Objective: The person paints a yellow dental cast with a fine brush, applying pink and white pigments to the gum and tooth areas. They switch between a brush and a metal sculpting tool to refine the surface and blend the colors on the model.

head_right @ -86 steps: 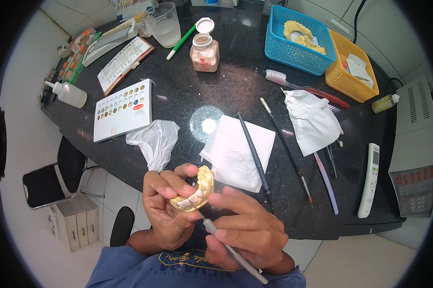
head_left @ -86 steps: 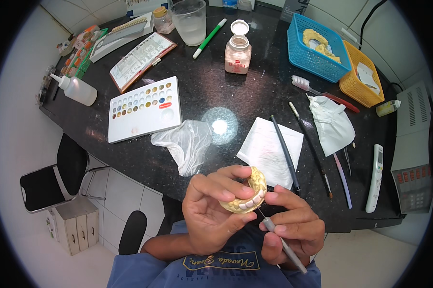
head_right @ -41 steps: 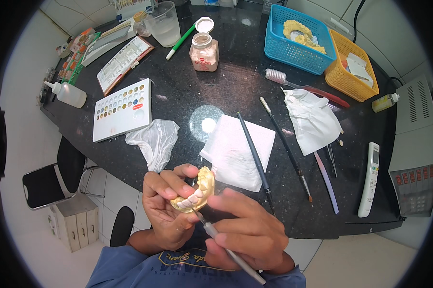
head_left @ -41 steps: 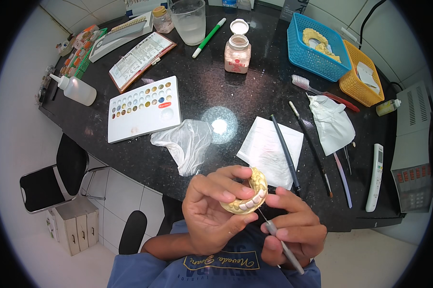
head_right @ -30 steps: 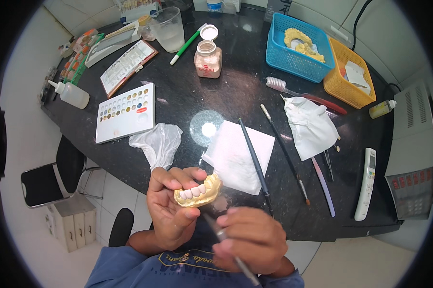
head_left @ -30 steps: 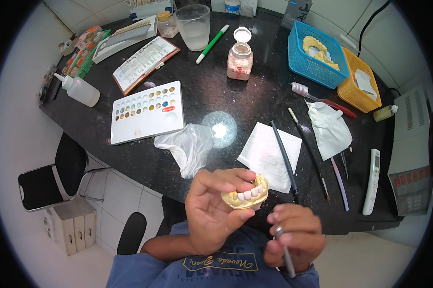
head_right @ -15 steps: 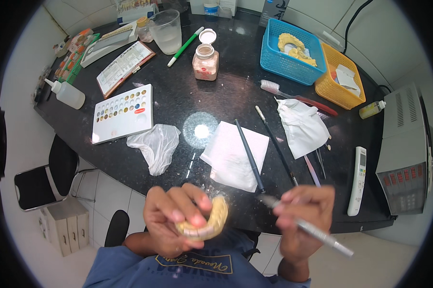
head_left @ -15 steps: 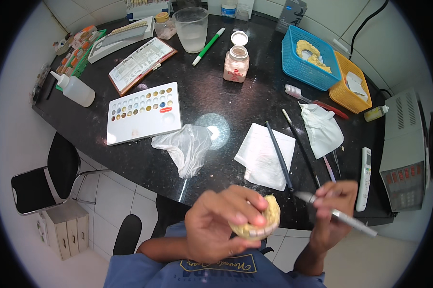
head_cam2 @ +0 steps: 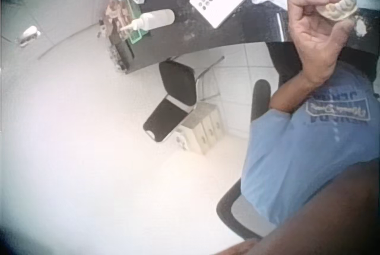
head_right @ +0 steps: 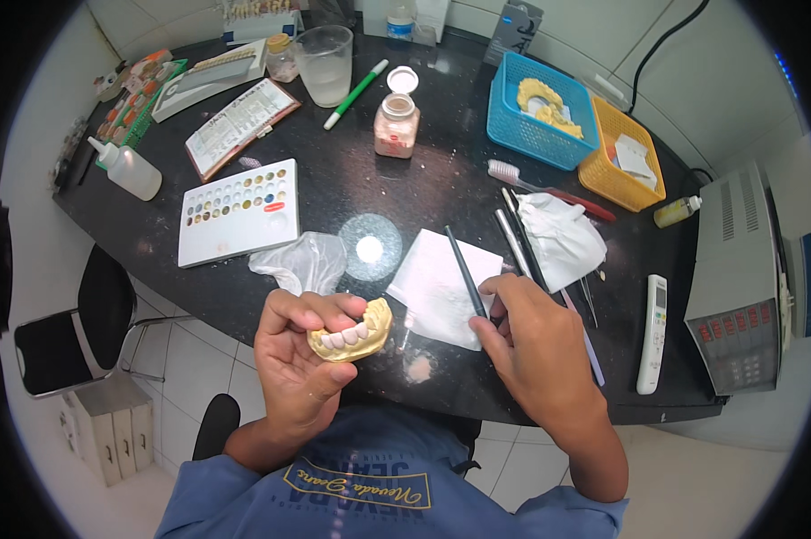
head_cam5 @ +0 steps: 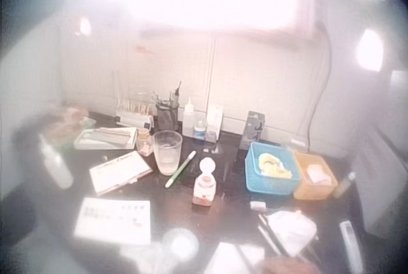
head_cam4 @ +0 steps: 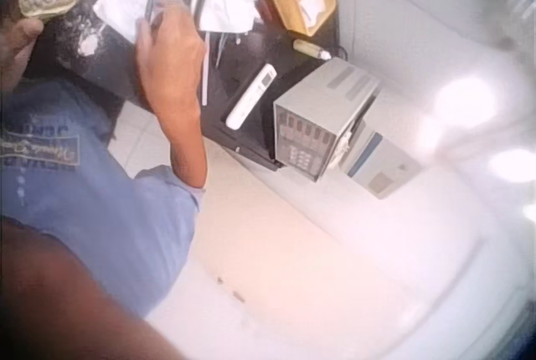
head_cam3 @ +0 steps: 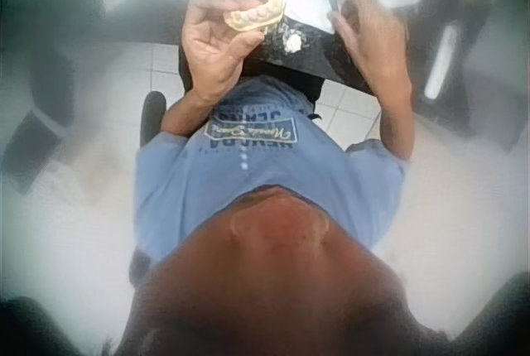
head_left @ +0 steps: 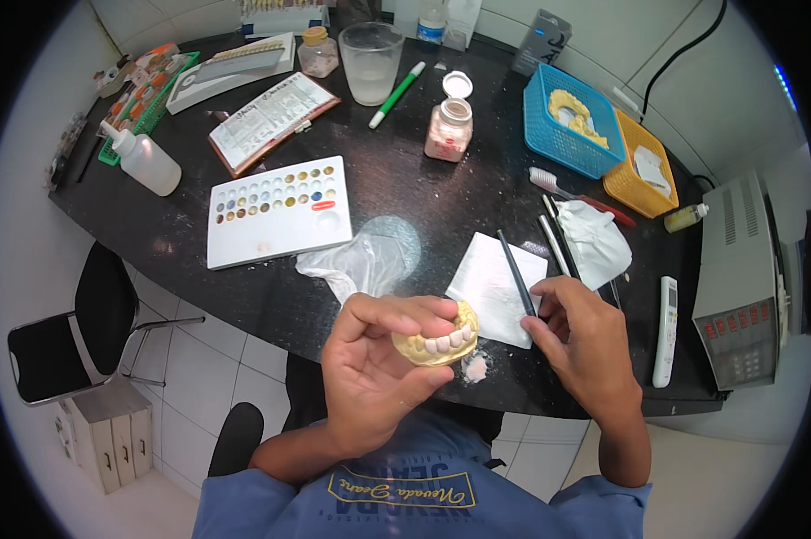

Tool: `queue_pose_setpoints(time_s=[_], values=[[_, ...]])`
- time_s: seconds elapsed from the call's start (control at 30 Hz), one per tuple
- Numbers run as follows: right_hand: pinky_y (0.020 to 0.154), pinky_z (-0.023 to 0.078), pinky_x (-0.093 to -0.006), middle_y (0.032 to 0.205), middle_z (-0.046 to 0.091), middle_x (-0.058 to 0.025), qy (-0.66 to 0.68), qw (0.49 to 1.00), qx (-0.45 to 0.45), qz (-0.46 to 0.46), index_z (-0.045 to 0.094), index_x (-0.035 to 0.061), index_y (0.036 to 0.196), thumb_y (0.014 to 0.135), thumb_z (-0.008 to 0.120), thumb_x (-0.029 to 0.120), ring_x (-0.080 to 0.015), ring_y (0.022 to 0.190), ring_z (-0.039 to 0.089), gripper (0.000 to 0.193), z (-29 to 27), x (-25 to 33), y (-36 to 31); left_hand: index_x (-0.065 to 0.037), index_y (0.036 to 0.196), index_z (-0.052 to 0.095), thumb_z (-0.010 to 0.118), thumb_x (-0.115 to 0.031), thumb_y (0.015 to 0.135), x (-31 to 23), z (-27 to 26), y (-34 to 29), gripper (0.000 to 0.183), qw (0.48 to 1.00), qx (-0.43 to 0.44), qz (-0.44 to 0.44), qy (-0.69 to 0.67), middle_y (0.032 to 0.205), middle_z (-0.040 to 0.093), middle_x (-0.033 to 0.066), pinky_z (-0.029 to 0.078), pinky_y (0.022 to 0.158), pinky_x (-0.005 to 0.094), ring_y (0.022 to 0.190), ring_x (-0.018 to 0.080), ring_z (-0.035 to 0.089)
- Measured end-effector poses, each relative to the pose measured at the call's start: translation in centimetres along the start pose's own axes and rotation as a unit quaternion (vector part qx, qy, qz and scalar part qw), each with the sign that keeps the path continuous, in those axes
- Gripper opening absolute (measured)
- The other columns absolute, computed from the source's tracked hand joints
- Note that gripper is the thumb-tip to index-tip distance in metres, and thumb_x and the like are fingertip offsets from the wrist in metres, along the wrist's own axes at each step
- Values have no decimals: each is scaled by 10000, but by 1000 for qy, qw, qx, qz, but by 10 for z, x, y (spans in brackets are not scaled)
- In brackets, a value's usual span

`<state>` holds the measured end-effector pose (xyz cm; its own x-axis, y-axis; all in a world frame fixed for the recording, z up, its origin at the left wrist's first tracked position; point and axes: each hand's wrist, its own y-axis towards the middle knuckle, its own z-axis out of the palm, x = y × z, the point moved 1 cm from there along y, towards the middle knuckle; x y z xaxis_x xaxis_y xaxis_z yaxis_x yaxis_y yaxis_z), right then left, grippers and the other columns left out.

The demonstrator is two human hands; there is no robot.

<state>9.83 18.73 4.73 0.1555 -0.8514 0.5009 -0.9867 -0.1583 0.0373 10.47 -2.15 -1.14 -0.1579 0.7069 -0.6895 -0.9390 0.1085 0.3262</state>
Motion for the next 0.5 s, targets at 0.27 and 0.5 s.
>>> queue_pose_setpoints(time_s=[0.27, 0.5], values=[[556, 485, -270, 722, 589, -94, 3, 999, -10, 41, 596, -16, 1006, 737, 658, 19, -157, 596, 601, 279, -15, -1, 14, -43, 1073, 455, 670, 109, 781, -1, -18, 1, 393, 999, -8, 7, -33, 1077, 598, 152, 440, 1004, 406, 1186, 264, 511], [491, 367, -194, 631, 519, 8, 42, 990, -66, 116, 566, 0, 790, 776, 637, 43, -35, 546, 462, 84, -46, 10, 35, -44, 1084, 453, 655, 118, 790, -5, -24, 3, 392, 997, -22, -25, -72, 1081, 591, 148, 430, 1015, 401, 1188, 257, 503]])
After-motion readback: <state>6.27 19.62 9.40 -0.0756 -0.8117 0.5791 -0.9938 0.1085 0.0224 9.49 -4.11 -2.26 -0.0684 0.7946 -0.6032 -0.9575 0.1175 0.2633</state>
